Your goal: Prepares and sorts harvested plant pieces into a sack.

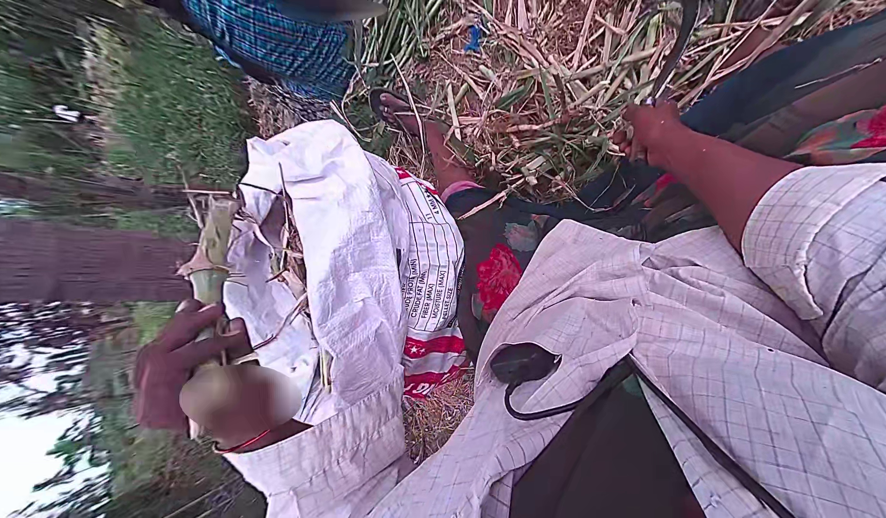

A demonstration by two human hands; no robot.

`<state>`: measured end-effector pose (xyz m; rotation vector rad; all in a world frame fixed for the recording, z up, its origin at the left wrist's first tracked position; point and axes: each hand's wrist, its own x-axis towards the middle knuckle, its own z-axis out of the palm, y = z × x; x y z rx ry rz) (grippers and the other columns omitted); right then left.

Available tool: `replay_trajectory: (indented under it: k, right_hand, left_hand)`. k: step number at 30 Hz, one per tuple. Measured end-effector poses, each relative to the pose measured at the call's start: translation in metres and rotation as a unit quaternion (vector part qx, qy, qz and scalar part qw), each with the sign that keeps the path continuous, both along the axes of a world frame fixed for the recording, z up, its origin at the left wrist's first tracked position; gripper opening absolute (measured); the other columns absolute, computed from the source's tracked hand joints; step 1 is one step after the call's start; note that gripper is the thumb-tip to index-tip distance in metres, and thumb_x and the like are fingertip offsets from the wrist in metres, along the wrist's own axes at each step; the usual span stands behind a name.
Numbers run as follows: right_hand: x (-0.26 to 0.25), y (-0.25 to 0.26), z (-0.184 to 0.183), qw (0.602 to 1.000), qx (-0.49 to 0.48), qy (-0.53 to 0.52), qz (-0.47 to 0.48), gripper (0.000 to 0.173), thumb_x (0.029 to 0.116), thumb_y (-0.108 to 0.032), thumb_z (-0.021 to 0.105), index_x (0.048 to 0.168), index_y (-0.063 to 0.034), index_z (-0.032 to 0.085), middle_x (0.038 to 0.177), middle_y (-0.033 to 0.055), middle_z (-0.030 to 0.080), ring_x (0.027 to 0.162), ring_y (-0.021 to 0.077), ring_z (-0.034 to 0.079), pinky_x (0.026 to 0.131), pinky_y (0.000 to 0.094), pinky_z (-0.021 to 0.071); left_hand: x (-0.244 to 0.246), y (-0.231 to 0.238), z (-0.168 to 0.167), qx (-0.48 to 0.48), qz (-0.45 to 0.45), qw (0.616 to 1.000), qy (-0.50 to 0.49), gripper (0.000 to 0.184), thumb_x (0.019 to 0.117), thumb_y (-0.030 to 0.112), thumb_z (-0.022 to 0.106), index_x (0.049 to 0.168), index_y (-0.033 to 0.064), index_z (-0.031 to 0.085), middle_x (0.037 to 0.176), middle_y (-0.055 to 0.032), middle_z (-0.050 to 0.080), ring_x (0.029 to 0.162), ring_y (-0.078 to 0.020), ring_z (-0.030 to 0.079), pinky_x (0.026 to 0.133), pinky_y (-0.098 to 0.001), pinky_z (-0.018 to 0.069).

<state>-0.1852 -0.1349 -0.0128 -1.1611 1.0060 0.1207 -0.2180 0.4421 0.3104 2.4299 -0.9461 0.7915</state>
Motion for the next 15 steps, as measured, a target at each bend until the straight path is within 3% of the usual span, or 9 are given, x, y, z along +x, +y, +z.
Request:
replay_trajectory:
  k: [2,4,6,8,10,11,12,13,15]
  right_hand:
    - [-0.004,0.000,-0.002,1.000,-0.013,0.001,-0.005,0.038,0.1046,-0.031,0.052,0.135,-0.0089,0.047,0.085,0.0072,0.065,0.055,0.0129,0.062,0.050,0.0262,0.0533]
    - [-0.010,-0.002,0.001,0.999,-0.038,0.010,0.000,0.041,0.1040,-0.031,0.052,0.136,-0.0071,0.047,0.089,0.0075,0.065,0.057,0.0126,0.061,0.053,0.0274,0.0533]
    - [-0.016,-0.005,0.003,0.997,-0.068,0.031,0.015,0.044,0.1022,-0.031,0.054,0.138,-0.0060,0.047,0.094,0.0088,0.065,0.060,0.0135,0.062,0.055,0.0288,0.0541]
    - [-0.022,-0.008,0.002,0.995,-0.083,0.040,0.040,0.048,0.1027,-0.032,0.055,0.140,-0.0040,0.047,0.102,0.0126,0.063,0.066,0.0164,0.064,0.060,0.0321,0.0560]
    - [-0.028,-0.005,0.008,0.992,-0.090,0.053,0.071,0.049,0.1041,-0.031,0.053,0.142,-0.0020,0.044,0.103,0.0141,0.061,0.065,0.0164,0.061,0.060,0.0322,0.0548]
    - [-0.029,-0.003,0.012,0.989,-0.100,0.062,0.088,0.045,0.1043,-0.030,0.052,0.139,-0.0016,0.046,0.099,0.0127,0.062,0.062,0.0146,0.061,0.057,0.0301,0.0541]
    - [-0.029,-0.001,0.016,0.987,-0.106,0.063,0.104,0.043,0.1048,-0.030,0.050,0.138,-0.0022,0.048,0.096,0.0121,0.063,0.060,0.0141,0.061,0.056,0.0292,0.0536]
    - [-0.029,0.001,0.019,0.985,-0.116,0.054,0.117,0.042,0.1051,-0.030,0.050,0.137,-0.0024,0.049,0.094,0.0124,0.065,0.059,0.0144,0.062,0.055,0.0293,0.0538]
    - [-0.027,-0.002,0.031,0.976,-0.155,0.021,0.153,0.045,0.1051,-0.031,0.051,0.140,-0.0026,0.046,0.097,0.0141,0.067,0.061,0.0164,0.065,0.057,0.0319,0.0562]
  left_hand:
    - [-0.001,0.005,-0.024,0.072,0.049,0.986,0.145,0.020,0.0963,0.012,0.058,0.101,-0.0058,0.067,0.137,-0.0227,0.062,0.140,-0.0346,0.050,0.120,-0.0470,0.0383]
    - [-0.018,-0.058,-0.033,-0.046,0.198,0.921,0.331,0.039,0.1072,0.008,0.039,0.137,-0.0169,0.048,0.155,-0.0175,0.045,0.147,-0.0136,0.038,0.121,-0.0276,0.0296]
    - [-0.024,-0.108,-0.030,-0.208,0.277,0.842,0.413,0.048,0.1139,0.015,0.024,0.158,-0.0031,0.028,0.162,-0.0138,0.036,0.145,-0.0069,0.036,0.120,-0.0237,0.0282]
    - [-0.029,-0.110,-0.027,-0.140,0.301,0.854,0.400,0.049,0.1139,0.017,0.023,0.160,0.0002,0.024,0.163,-0.0118,0.033,0.149,-0.0055,0.031,0.122,-0.0222,0.0246]
    - [-0.030,-0.074,-0.032,0.102,0.343,0.876,0.323,0.049,0.1122,0.015,0.035,0.157,-0.0043,0.033,0.166,-0.0177,0.031,0.156,-0.0252,0.026,0.126,-0.0414,0.0191]
    - [-0.027,-0.034,-0.040,0.219,0.340,0.877,0.259,0.052,0.1094,0.025,0.045,0.155,-0.0002,0.040,0.166,-0.0200,0.030,0.154,-0.0368,0.028,0.123,-0.0540,0.0227]
    - [-0.022,0.019,-0.054,0.285,0.325,0.887,0.163,0.064,0.0976,0.042,0.052,0.153,0.0095,0.047,0.164,-0.0202,0.033,0.150,-0.0436,0.034,0.117,-0.0623,0.0298]
    - [-0.021,0.057,-0.055,0.308,0.329,0.884,0.121,0.078,0.0851,0.056,0.058,0.153,0.0191,0.047,0.166,-0.0200,0.030,0.149,-0.0480,0.032,0.112,-0.0698,0.0309]
    - [-0.038,0.068,-0.022,0.301,0.411,0.845,0.160,0.091,0.0774,0.050,0.078,0.157,0.0253,0.042,0.169,-0.0216,0.019,0.152,-0.0527,0.019,0.110,-0.0779,0.0254]
